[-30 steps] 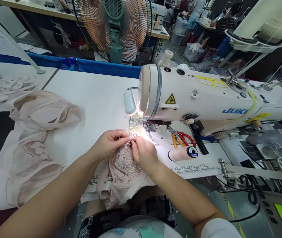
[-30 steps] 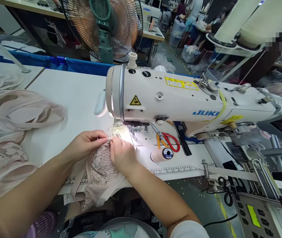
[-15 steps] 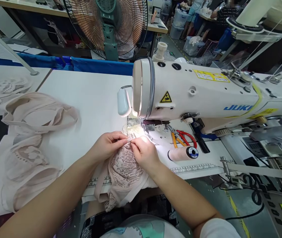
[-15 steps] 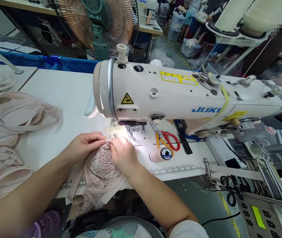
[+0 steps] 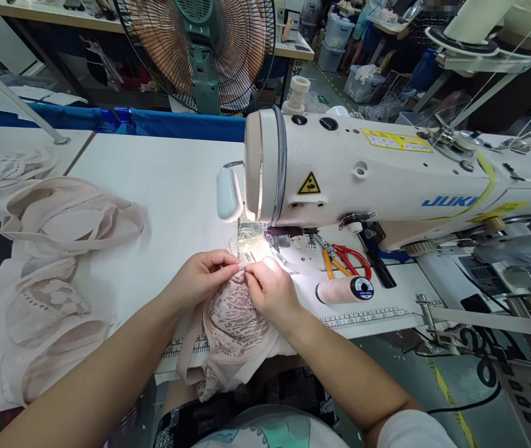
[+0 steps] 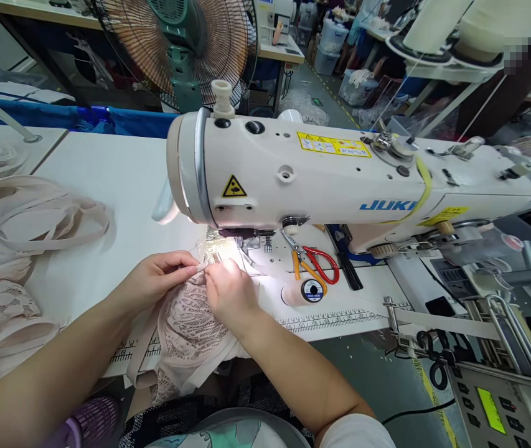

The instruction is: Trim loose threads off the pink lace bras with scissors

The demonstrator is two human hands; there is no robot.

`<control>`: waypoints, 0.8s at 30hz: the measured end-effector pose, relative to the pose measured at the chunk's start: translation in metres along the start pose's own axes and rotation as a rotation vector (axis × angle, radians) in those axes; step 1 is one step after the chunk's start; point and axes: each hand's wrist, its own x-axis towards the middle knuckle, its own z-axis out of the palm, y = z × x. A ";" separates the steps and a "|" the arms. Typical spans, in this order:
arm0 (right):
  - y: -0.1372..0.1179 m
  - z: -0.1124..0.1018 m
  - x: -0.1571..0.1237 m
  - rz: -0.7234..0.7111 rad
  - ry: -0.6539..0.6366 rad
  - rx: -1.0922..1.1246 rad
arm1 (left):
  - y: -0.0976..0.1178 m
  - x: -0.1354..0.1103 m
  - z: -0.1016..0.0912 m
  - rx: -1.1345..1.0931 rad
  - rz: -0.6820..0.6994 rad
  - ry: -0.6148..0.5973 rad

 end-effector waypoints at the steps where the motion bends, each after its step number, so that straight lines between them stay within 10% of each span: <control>1: 0.000 0.000 0.000 -0.007 -0.005 0.000 | 0.000 0.000 0.000 -0.009 -0.005 -0.002; 24: 0.002 0.002 0.000 -0.048 0.035 -0.049 | -0.005 0.002 0.000 -0.199 -0.091 0.014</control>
